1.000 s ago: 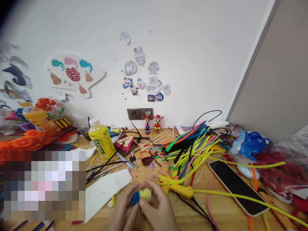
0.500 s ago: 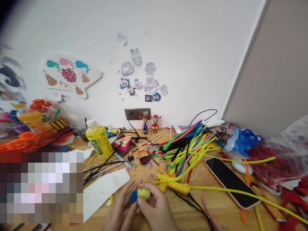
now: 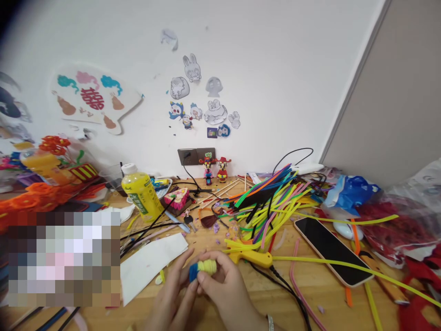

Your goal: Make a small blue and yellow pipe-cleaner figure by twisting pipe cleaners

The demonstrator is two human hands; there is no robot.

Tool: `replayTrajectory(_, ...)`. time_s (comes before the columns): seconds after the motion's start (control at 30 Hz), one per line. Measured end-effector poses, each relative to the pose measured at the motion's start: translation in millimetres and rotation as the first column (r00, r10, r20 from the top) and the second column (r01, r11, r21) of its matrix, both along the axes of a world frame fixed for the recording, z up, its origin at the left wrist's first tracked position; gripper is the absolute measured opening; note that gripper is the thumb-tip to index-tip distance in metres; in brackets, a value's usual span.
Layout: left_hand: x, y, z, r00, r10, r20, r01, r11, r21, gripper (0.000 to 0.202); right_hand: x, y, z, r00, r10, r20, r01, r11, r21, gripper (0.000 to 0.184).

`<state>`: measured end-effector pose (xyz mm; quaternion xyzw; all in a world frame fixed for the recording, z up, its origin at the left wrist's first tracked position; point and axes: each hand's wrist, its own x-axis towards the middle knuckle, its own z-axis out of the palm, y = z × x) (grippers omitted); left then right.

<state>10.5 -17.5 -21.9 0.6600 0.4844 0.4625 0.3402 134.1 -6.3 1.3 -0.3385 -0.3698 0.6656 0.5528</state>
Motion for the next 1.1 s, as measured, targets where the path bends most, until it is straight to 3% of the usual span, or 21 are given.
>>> replayTrajectory(0.23,2.0,-2.1,8.3,0.999,-0.012,0.030,0.012,1.000,0.000,0.041,0.4,-0.4,-2.7,0.999,0.029,-0.034,-0.029,0.999,0.017,0.028)
replayTrajectory(0.93,2.3,-0.3,2.1,1.000,-0.009,0.002,0.009,0.999,0.042,0.040,0.8,-2.0,-0.7,0.995,0.017,-0.096,-0.021,0.999,-0.037,0.025)
replayTrajectory(1.1,1.2,-0.2,7.8,1.000,-0.014,0.002,0.014,1.000,0.019,0.037,0.1,-2.2,1.6,0.995,0.003,-0.100,-0.006,0.999,-0.034,0.021)
